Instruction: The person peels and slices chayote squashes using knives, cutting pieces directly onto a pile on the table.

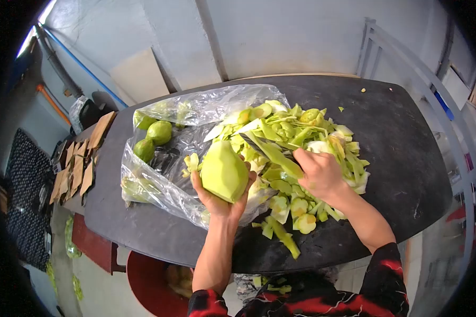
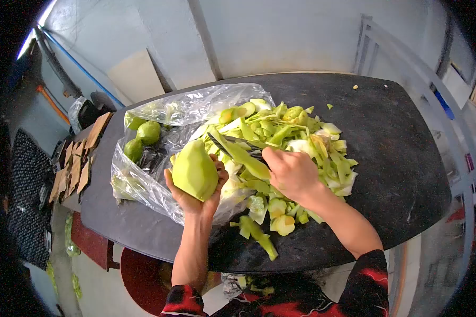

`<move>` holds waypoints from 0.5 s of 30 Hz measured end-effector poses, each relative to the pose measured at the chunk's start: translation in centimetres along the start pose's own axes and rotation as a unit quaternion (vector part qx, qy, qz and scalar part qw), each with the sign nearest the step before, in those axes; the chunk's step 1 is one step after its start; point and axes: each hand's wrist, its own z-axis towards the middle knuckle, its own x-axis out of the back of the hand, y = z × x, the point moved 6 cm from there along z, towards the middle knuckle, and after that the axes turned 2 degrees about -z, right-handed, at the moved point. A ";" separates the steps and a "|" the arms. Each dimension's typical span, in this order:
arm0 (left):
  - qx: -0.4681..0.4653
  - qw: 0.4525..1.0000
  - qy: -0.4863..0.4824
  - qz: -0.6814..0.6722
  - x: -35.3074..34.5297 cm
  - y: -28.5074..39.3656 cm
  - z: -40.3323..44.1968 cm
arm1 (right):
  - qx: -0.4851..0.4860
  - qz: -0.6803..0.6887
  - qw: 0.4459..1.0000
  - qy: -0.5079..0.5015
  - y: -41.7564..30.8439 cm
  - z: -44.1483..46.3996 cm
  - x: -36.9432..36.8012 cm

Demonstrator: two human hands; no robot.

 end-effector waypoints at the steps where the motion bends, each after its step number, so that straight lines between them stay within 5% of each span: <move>1: -0.003 1.000 0.000 0.004 -0.3 0.1 0.1 | 0.016 0.004 1.000 0.010 -0.3 0.0 0.1; 3: -0.083 0.976 0.164 0.118 0.6 1.1 0.0 | 0.028 -0.009 1.000 0.008 -1.2 -0.2 -0.1; 6: -0.078 0.980 0.147 0.107 0.6 0.8 0.1 | 0.152 -0.059 0.980 0.110 -4.0 -0.5 0.7; 9: -0.065 0.972 0.162 0.154 0.3 0.5 -0.3 | 0.213 -0.095 0.968 0.097 -6.0 -1.0 0.9; 15: -0.040 0.990 0.089 0.102 1.3 -0.2 0.0 | 0.230 -0.088 0.963 0.113 -7.0 -1.3 0.8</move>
